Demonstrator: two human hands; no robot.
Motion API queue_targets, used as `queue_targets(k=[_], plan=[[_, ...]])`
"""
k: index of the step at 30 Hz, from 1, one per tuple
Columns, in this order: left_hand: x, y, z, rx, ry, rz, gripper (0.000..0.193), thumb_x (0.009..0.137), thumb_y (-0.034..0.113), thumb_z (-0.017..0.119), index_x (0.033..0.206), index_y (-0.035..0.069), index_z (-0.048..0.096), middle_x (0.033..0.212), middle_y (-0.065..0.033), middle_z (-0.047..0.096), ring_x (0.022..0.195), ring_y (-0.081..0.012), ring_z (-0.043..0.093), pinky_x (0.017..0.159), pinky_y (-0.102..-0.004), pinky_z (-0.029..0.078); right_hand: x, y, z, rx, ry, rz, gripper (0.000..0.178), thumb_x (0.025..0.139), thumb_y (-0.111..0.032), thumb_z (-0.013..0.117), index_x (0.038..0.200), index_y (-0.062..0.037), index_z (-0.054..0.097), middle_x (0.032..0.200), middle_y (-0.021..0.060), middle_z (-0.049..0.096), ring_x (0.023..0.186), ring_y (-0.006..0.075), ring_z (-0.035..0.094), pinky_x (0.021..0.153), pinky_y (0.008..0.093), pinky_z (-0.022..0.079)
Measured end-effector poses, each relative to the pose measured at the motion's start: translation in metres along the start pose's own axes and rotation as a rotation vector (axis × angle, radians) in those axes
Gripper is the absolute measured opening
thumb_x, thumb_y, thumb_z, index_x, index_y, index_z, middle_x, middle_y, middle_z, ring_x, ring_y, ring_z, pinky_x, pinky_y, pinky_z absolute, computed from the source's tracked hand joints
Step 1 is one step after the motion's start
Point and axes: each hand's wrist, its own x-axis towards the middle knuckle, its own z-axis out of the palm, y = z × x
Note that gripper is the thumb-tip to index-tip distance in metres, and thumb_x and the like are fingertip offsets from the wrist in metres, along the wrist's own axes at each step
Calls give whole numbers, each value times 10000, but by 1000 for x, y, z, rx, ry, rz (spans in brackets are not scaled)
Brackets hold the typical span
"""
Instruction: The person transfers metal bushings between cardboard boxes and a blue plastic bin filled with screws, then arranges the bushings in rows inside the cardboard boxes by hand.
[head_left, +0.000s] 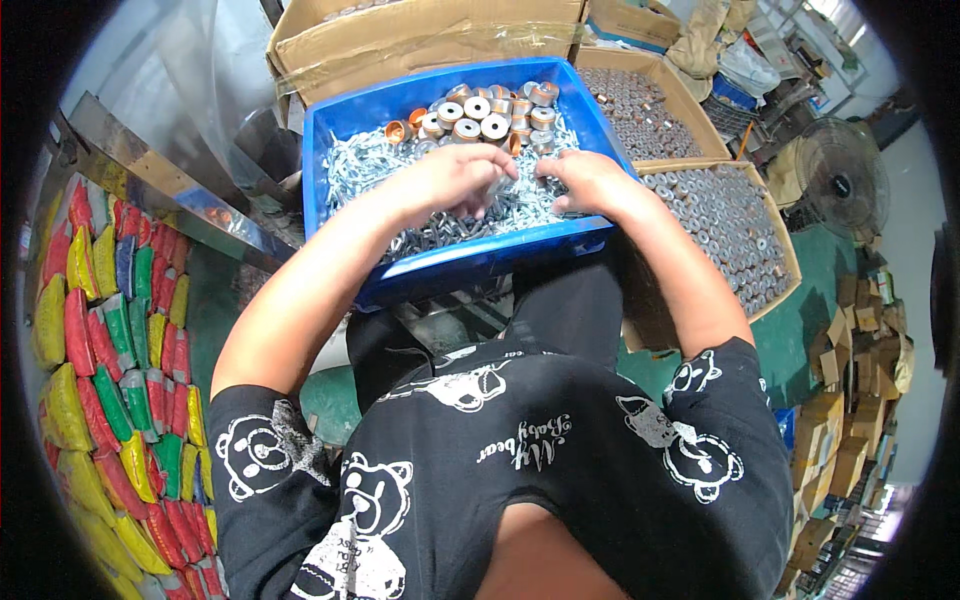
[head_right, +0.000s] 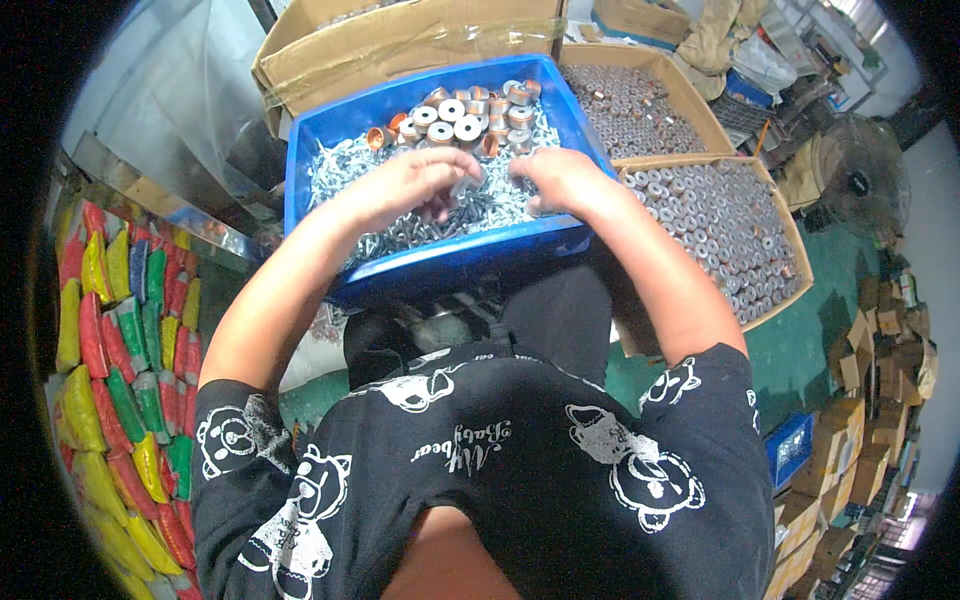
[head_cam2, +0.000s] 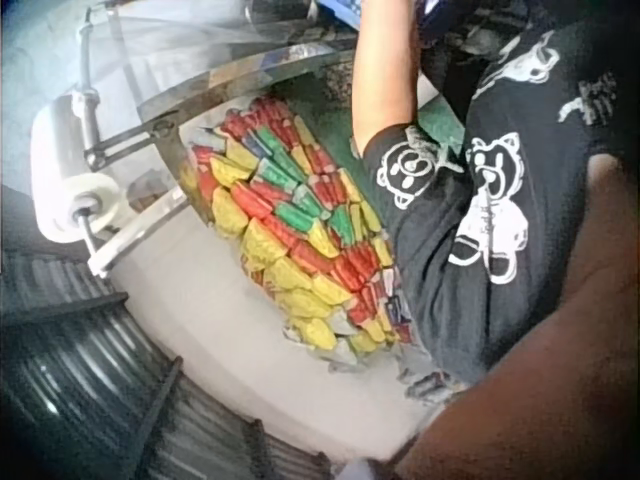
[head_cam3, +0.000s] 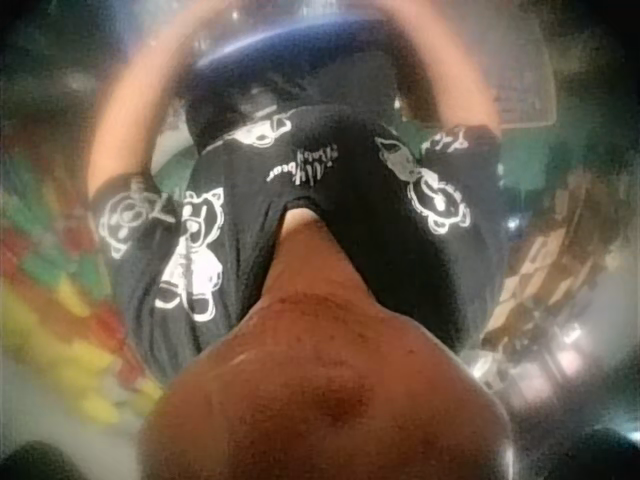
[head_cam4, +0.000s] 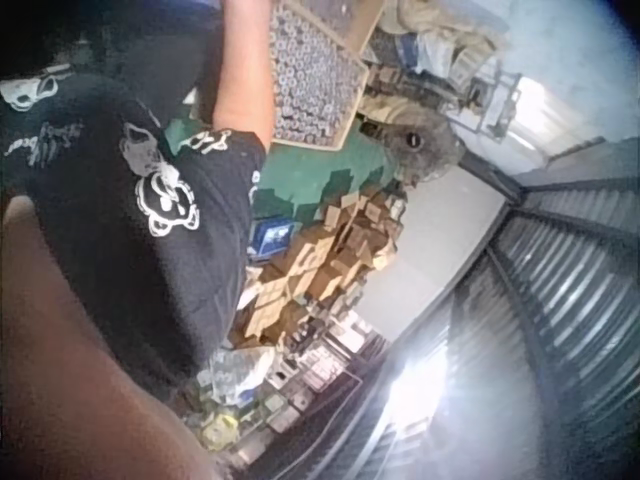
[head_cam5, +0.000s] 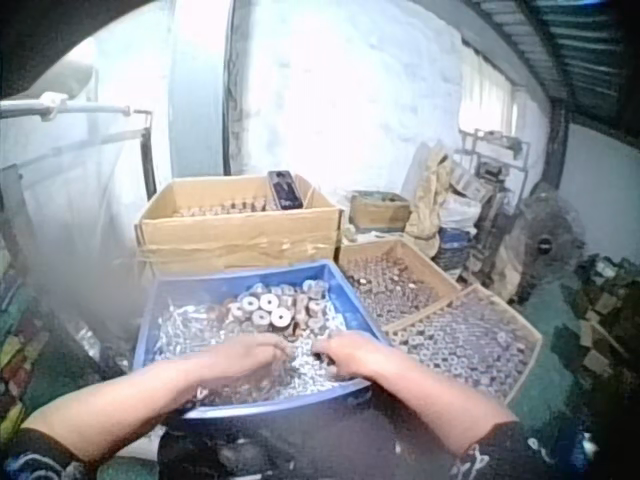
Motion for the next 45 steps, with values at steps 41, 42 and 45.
queue_targets(k=[41,42,45], plan=[[112,22,-12,422,347,-38,144,839,161,686,931,66,745,653,-40,666,512,-110,586,487,-269,476,10,9,15,-46,-44,-19,287,714,-144,775,957,-47,658,914,175,681,928,364,655,796,453,512],[109,22,-13,333,325,-25,153,862,151,681,972,56,730,645,-22,645,487,-76,537,451,-246,433,9,7,15,-53,-48,-24,284,716,-146,774,955,-46,657,913,174,680,927,365,655,798,456,511],[110,7,-13,637,294,113,160,844,158,693,970,73,743,699,-52,690,516,-111,608,516,-286,500,10,5,13,-36,-35,-22,281,718,-153,772,949,-44,654,910,175,679,923,368,653,801,460,510]])
